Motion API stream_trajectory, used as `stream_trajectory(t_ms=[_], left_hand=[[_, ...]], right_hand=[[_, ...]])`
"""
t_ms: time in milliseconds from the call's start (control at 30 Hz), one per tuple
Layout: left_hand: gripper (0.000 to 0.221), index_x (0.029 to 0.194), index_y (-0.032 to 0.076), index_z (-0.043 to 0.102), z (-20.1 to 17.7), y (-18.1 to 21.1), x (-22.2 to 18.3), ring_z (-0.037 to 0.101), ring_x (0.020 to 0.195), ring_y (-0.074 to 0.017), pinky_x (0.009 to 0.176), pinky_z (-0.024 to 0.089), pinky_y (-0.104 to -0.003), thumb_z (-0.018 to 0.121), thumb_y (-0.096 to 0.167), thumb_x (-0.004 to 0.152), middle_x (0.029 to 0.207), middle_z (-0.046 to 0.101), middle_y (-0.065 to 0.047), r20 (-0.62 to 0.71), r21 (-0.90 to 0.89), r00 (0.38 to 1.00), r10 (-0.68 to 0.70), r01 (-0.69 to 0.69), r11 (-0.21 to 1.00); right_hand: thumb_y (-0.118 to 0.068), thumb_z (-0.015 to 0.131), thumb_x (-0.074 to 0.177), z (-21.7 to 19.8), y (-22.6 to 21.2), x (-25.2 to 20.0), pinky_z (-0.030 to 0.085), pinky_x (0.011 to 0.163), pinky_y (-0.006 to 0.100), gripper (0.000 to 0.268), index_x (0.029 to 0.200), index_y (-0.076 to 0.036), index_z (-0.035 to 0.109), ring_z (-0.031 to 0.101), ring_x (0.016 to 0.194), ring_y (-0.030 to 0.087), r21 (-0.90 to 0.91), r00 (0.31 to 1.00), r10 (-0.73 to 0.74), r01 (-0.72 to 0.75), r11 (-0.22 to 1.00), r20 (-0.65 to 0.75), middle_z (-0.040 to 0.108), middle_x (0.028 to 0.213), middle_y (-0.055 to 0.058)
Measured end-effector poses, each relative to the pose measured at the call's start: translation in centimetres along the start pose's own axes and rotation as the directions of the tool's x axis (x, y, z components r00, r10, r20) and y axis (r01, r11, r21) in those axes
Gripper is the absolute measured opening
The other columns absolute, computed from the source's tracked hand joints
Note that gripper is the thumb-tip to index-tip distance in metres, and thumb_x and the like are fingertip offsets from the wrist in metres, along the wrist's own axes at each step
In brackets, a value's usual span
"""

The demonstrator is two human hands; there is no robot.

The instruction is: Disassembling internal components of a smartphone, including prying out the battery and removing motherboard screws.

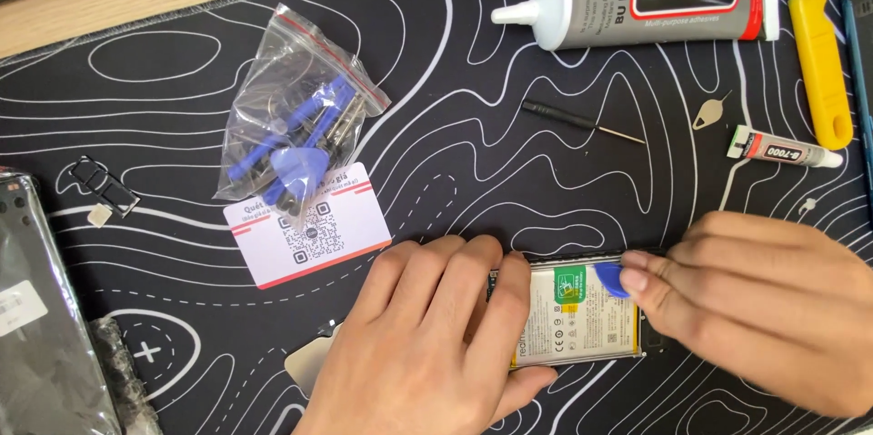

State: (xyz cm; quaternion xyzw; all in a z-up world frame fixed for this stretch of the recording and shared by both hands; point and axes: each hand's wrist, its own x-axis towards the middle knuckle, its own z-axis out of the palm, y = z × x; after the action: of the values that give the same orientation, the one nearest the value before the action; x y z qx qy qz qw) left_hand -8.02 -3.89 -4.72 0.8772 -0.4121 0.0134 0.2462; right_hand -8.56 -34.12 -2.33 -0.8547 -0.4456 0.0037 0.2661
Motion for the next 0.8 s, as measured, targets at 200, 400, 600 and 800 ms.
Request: stream_trajectory(t_ms=[200,400,600,800], left_hand=[[0.058,0.131,0.003,0.073,-0.1,0.1,0.0,0.071,0.115,-0.0363,0.093,0.054,-0.05,0.061,0.058,0.117,0.131,0.073,-0.018,0.009,0.022,1.0,0.001,-0.001,1.0],[0.062,0.134,0.003,0.072,-0.4,0.4,0.0,0.07,0.114,-0.0371,0.092,0.053,-0.049,0.074,0.061,0.112,0.132,0.071,-0.018,0.041,0.052,0.999,-0.006,0.004,0.999],[0.057,0.131,0.004,0.071,-0.4,0.4,0.1,0.07,0.114,-0.0376,0.091,0.053,-0.049,0.07,0.058,0.114,0.133,0.071,-0.018,0.044,0.036,0.999,-0.01,0.009,0.999],[0.056,0.131,0.001,0.073,-0.5,0.3,0.2,0.071,0.117,-0.0371,0.094,0.054,-0.05,0.063,0.055,0.118,0.131,0.072,-0.019,0.017,0.009,1.0,-0.001,0.001,1.0]], right_hand=[[-0.009,0.068,0.11,-0.1,1.7,-0.7,0.048,0.055,0.043,0.006,0.11,-0.003,0.069,0.046,0.057,0.027,0.061,0.978,0.046,-0.06,0.996,0.205,0.056,0.072,0.005],[-0.042,0.071,0.104,-1.8,5.0,1.6,0.077,0.076,0.025,0.025,0.111,-0.029,0.091,0.095,0.081,0.004,0.154,0.879,0.295,-0.373,0.915,0.375,0.096,0.099,-0.016],[-0.058,0.077,0.103,-2.0,6.9,3.1,0.065,0.062,0.029,0.025,0.091,-0.044,0.094,0.071,0.05,0.008,-0.001,0.619,0.484,-0.615,0.788,0.619,0.079,0.054,-0.016],[-0.07,0.038,0.119,0.7,1.7,-1.0,0.057,0.071,0.048,0.036,0.102,-0.045,0.058,0.065,0.087,0.02,-0.553,0.218,0.592,-0.217,0.804,0.776,0.062,0.079,-0.014]])
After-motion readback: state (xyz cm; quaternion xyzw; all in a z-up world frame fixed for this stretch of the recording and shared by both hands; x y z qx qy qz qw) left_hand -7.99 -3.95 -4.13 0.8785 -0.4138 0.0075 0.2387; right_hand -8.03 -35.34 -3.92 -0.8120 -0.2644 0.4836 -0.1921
